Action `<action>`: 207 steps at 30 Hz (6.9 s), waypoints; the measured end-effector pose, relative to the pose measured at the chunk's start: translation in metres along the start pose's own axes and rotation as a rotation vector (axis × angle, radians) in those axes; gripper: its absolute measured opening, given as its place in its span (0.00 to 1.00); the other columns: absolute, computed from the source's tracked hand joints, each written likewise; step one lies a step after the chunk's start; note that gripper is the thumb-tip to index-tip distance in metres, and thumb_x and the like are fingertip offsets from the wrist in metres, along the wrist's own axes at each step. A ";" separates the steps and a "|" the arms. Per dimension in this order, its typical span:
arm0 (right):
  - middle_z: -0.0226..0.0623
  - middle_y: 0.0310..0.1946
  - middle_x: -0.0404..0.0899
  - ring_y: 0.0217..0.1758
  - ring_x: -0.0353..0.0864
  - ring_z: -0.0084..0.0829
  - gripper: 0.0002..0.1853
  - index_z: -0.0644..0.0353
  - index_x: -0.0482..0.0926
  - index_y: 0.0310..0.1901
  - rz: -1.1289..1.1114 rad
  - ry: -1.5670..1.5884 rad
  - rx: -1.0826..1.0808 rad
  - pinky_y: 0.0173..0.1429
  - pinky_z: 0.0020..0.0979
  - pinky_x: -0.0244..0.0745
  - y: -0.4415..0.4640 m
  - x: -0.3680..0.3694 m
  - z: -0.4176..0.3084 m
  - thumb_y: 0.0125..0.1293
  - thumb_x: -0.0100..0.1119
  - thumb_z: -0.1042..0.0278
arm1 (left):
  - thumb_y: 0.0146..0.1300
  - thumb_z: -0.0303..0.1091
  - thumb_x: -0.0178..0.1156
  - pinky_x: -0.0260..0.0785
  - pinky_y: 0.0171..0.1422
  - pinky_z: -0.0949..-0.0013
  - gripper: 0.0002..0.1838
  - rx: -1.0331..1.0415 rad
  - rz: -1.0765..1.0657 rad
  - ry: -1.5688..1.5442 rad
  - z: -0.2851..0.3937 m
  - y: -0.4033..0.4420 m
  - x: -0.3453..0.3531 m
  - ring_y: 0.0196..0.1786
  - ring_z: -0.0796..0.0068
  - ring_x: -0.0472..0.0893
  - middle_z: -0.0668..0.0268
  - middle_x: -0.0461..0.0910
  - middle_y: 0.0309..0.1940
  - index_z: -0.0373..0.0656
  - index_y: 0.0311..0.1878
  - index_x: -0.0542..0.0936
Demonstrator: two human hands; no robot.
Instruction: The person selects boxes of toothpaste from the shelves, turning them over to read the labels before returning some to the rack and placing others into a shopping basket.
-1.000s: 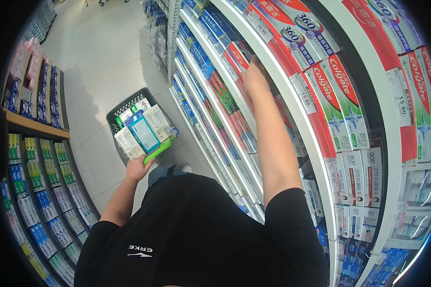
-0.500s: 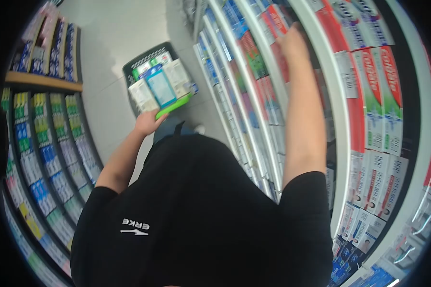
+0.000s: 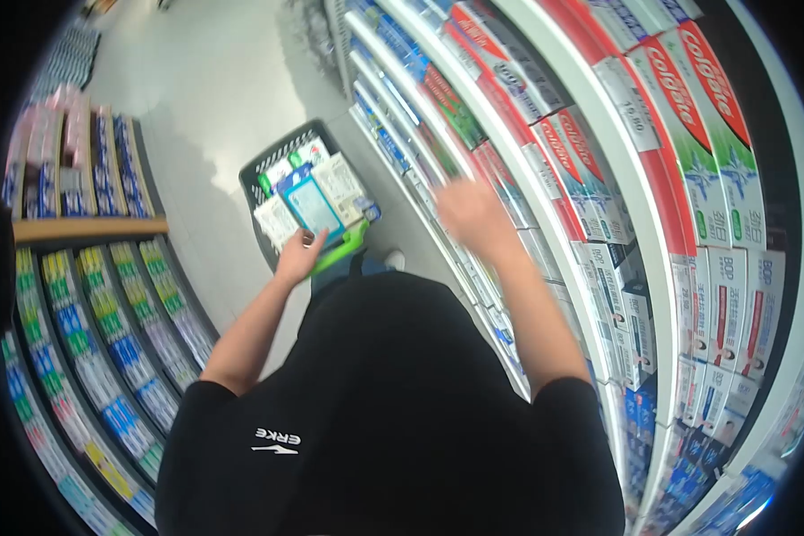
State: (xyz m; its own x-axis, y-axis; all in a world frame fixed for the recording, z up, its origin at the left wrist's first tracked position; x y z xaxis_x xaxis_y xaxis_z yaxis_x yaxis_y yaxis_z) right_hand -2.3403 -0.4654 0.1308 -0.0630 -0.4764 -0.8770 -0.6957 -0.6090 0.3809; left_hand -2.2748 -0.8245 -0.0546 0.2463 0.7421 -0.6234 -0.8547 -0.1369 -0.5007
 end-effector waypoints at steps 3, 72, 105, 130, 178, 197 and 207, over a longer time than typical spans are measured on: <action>0.44 0.40 0.84 0.48 0.83 0.47 0.12 0.59 0.81 0.50 -0.330 0.103 0.392 0.54 0.47 0.76 -0.108 0.044 -0.018 0.69 0.61 0.65 | 0.56 0.63 0.71 0.72 0.66 0.53 0.47 0.092 0.013 0.078 0.039 0.042 0.038 0.61 0.41 0.80 0.36 0.79 0.54 0.28 0.63 0.72; 0.43 0.53 0.83 0.56 0.84 0.33 0.19 0.69 0.75 0.59 0.601 1.647 0.918 0.63 0.38 0.80 -0.020 -0.031 -0.054 0.68 0.63 0.82 | 0.72 0.65 0.53 0.79 0.53 0.54 0.36 0.412 -0.096 0.266 0.046 -0.063 -0.025 0.49 0.51 0.87 0.45 0.84 0.49 0.39 0.64 0.76; 0.35 0.44 0.85 0.41 0.87 0.27 0.18 0.58 0.76 0.58 0.483 2.019 0.954 0.43 0.35 0.86 0.047 0.015 -0.045 0.80 0.51 0.52 | 0.73 0.61 0.52 0.78 0.41 0.47 0.24 0.405 0.017 0.646 -0.002 0.053 -0.059 0.37 0.46 0.86 0.52 0.86 0.32 0.47 0.48 0.74; 0.53 0.50 0.80 0.50 0.83 0.53 0.34 0.60 0.65 0.72 0.079 -0.459 0.563 0.53 0.47 0.79 0.295 -0.037 0.091 0.67 0.67 0.62 | 0.71 0.56 0.58 0.77 0.32 0.48 0.20 0.586 0.094 0.486 -0.011 0.155 -0.127 0.27 0.49 0.85 0.54 0.84 0.25 0.46 0.42 0.76; 0.40 0.44 0.83 0.45 0.82 0.43 0.29 0.58 0.80 0.53 0.327 -0.599 0.233 0.52 0.42 0.76 0.283 0.006 0.059 0.44 0.73 0.75 | 0.69 0.38 0.65 0.73 0.57 0.62 0.22 0.706 -0.194 -0.076 -0.013 0.172 -0.152 0.50 0.53 0.82 0.54 0.83 0.48 0.48 0.65 0.81; 0.54 0.67 0.72 0.67 0.73 0.52 0.45 0.64 0.62 0.75 -0.126 -0.027 0.555 0.71 0.48 0.67 0.259 0.137 -0.020 0.60 0.73 0.58 | 0.75 0.47 0.59 0.73 0.48 0.63 0.25 -0.281 -0.244 -1.165 0.082 0.274 -0.151 0.45 0.71 0.77 0.69 0.77 0.51 0.51 0.68 0.67; 0.48 0.56 0.79 0.59 0.79 0.51 0.25 0.61 0.77 0.59 -0.505 -0.099 1.077 0.64 0.49 0.73 0.049 0.145 -0.014 0.65 0.67 0.57 | 0.71 0.42 0.58 0.83 0.50 0.63 0.25 -0.579 -0.524 -1.134 0.009 0.330 -0.077 0.48 0.59 0.83 0.50 0.76 0.50 0.33 0.61 0.66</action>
State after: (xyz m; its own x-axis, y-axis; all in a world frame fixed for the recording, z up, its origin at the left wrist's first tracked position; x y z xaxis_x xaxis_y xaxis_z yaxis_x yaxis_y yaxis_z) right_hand -2.3738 -0.5731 0.0259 0.3687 -0.2561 -0.8936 -0.8970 0.1544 -0.4143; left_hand -2.5796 -0.9208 -0.1666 -0.2651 0.8771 0.4005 -0.3994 0.2782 -0.8736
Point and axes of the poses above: each hand's wrist, its own y-axis towards the middle knuckle, its own x-axis out of the palm, z = x × y, the point moved 2 cm from there along y, towards the middle knuckle
